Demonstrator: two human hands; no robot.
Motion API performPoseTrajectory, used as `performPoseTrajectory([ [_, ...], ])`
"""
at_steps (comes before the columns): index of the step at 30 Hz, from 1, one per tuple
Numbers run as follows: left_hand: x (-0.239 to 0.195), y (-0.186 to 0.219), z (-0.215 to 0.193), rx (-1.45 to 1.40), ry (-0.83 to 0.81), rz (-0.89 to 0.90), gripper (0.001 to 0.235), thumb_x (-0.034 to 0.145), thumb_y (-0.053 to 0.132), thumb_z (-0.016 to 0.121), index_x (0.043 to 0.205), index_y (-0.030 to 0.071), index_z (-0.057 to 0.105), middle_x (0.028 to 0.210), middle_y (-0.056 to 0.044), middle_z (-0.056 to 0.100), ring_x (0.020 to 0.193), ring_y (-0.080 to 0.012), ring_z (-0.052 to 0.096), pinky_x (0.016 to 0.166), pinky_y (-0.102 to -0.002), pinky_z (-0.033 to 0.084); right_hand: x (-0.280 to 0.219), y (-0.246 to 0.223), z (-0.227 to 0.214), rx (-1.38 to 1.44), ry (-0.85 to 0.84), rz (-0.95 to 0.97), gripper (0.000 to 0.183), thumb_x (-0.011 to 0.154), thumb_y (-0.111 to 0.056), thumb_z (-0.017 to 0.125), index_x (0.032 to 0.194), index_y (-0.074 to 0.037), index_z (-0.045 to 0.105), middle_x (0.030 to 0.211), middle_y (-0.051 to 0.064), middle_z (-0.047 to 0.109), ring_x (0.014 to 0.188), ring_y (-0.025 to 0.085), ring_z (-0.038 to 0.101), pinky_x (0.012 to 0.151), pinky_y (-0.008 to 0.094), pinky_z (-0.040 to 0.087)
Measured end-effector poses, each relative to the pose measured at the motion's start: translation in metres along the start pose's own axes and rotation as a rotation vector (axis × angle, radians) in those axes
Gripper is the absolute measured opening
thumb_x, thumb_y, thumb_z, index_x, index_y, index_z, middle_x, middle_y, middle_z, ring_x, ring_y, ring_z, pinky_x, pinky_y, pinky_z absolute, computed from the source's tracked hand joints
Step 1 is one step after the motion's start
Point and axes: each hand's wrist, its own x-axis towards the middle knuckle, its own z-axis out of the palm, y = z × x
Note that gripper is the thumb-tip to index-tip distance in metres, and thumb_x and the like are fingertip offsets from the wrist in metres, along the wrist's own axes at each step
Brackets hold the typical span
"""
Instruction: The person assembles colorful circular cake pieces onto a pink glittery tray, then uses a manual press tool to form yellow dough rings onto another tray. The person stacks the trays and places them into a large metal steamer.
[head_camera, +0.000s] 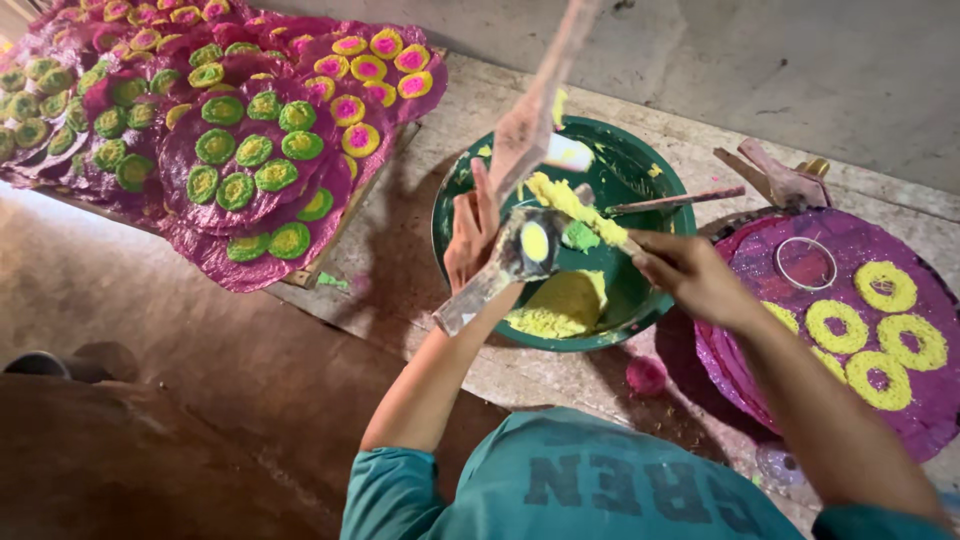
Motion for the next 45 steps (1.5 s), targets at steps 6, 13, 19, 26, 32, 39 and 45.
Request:
performPoseTrajectory([
  [6, 0.001, -0.002, -0.014, 0.119, -0.069, -0.04, 0.109, 0.082, 0.041, 0.08, 0.157, -0.008, 0.018, 0.112, -0.019, 0.056, 0.097, -0.0317, 0.063, 0.068, -0.037, 0.058, -0.004, 0.007, -0.007, 0.113, -0.077, -0.014, 0.039, 0.101, -0.018, 0.06, 0.135, -0.003, 0.065, 0.077, 0.0, 0.062, 0.068, 0.01, 0.052, 0.061, 0.029, 0.046],
  [13, -0.025, -0.057, -0.012, -0.316, 0.193, -0.266, 0.056, 0.084, 0.019, 0.076, 0.135, 0.01, 0.053, 0.12, -0.014, 0.063, 0.103, -0.028, 0.065, 0.091, -0.039, 0.054, 0.009, 0.059, 0.004, -0.117, -0.302, 0.054, 0.053, 0.092, -0.014, 0.057, 0.145, -0.007, 0.059, 0.076, 0.007, 0.061, 0.068, 0.017, 0.056, 0.061, 0.031, 0.049],
  [19, -0.094, 0.006, 0.023, -1.571, -0.216, -0.685, 0.051, 0.083, 0.006, 0.071, 0.133, 0.008, 0.059, 0.101, -0.007, 0.065, 0.093, -0.0203, 0.064, 0.08, -0.032, 0.055, 0.005, 0.029, 0.018, 0.036, -0.088, -0.469, 0.074, 0.107, -0.046, 0.055, 0.163, -0.004, 0.031, 0.15, 0.022, 0.05, 0.133, 0.035, 0.053, 0.106, 0.044, 0.048],
  [26, -0.13, 0.148, 0.023, -1.911, -1.123, -0.856, 0.065, 0.077, 0.003, 0.073, 0.14, 0.001, 0.054, 0.121, -0.007, 0.069, 0.114, -0.02, 0.065, 0.099, -0.034, 0.054, -0.102, -0.021, -0.033, 1.49, -0.138, -0.597, 0.091, 0.102, -0.047, 0.066, 0.17, -0.009, 0.019, 0.157, 0.028, 0.039, 0.13, 0.049, 0.06, 0.102, 0.06, 0.053],
  [32, -0.085, 0.192, -0.002, -1.17, -0.932, 0.033, 0.038, 0.086, 0.006, 0.083, 0.119, 0.001, 0.066, 0.108, -0.007, 0.07, 0.099, -0.0199, 0.07, 0.09, -0.035, 0.057, -0.208, 0.0, -0.117, 0.378, 0.007, -0.666, 0.064, 0.097, -0.029, 0.063, 0.151, -0.003, 0.041, 0.15, 0.024, 0.056, 0.11, 0.039, 0.074, 0.087, 0.051, 0.062],
  [39, -0.075, 0.272, -0.002, -1.71, -1.247, -0.493, 0.034, 0.09, 0.003, 0.078, 0.123, 0.003, 0.067, 0.115, -0.007, 0.07, 0.109, -0.0151, 0.066, 0.095, -0.034, 0.055, -0.268, 0.041, -0.117, -0.118, 0.115, -0.855, 0.053, 0.1, -0.026, 0.057, 0.148, -0.005, 0.047, 0.149, 0.029, 0.054, 0.137, 0.051, 0.059, 0.112, 0.051, 0.055],
  [45, -0.076, 0.309, 0.081, -1.45, -1.448, -0.228, 0.04, 0.09, 0.016, 0.081, 0.126, 0.004, 0.069, 0.118, -0.009, 0.074, 0.11, -0.0176, 0.069, 0.096, -0.033, 0.057, -0.296, 0.112, -0.148, 0.196, 0.09, -0.292, 0.088, 0.1, -0.041, 0.064, 0.163, -0.002, 0.016, 0.167, 0.029, 0.025, 0.156, 0.04, 0.022, 0.124, 0.049, 0.02],
])
